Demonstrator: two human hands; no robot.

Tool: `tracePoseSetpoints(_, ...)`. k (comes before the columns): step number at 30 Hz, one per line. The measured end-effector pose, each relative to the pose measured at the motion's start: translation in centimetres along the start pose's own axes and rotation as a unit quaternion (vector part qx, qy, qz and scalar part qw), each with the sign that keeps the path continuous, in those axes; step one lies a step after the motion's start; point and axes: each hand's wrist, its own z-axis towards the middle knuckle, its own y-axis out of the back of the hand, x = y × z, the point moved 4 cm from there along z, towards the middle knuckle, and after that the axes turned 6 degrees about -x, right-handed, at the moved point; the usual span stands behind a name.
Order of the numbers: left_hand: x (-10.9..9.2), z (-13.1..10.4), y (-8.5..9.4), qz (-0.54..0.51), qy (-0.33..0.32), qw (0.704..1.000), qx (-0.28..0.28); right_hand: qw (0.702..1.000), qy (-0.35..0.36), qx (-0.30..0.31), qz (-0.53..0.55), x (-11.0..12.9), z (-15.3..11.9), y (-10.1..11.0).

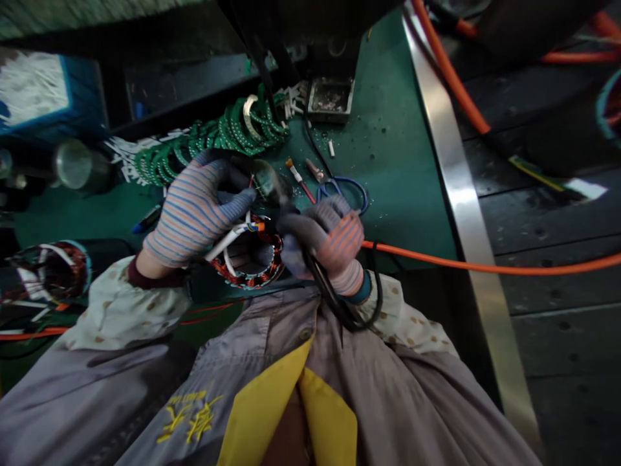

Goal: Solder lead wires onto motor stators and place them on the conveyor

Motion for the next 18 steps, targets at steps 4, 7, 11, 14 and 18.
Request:
tracePoseSetpoints(4, 0.2, 0.7, 0.3, -0.004, 0.002, 0.999, 0.034, 0.994, 0.088, -0.039, 0.055, 0.7, -1.4, 1.7)
tracePoseSetpoints(7, 0.2, 1.1, 0.6, 0.01, 0.007, 0.998, 0.054, 0.996, 0.07, -0.005, 0.054, 0.6, -1.2, 1.7)
tracePoseSetpoints(11, -0.2, 1.4, 0.9, 0.062, -0.009, 0.994, 0.089, 0.99, 0.096, -0.022, 0.099, 0.7, -0.6, 1.7)
tracePoseSetpoints(14, -0.3, 1.6, 0.9, 0.088, -0.021, 0.991, 0.099, 0.99, 0.085, -0.041, 0.107, 0.8, -0.3, 1.7)
tracePoseSetpoints(18, 0.1, 1.8, 0.8, 0.069, -0.028, 0.994, 0.076, 0.99, 0.077, -0.054, 0.105, 1.0, -0.1, 1.9)
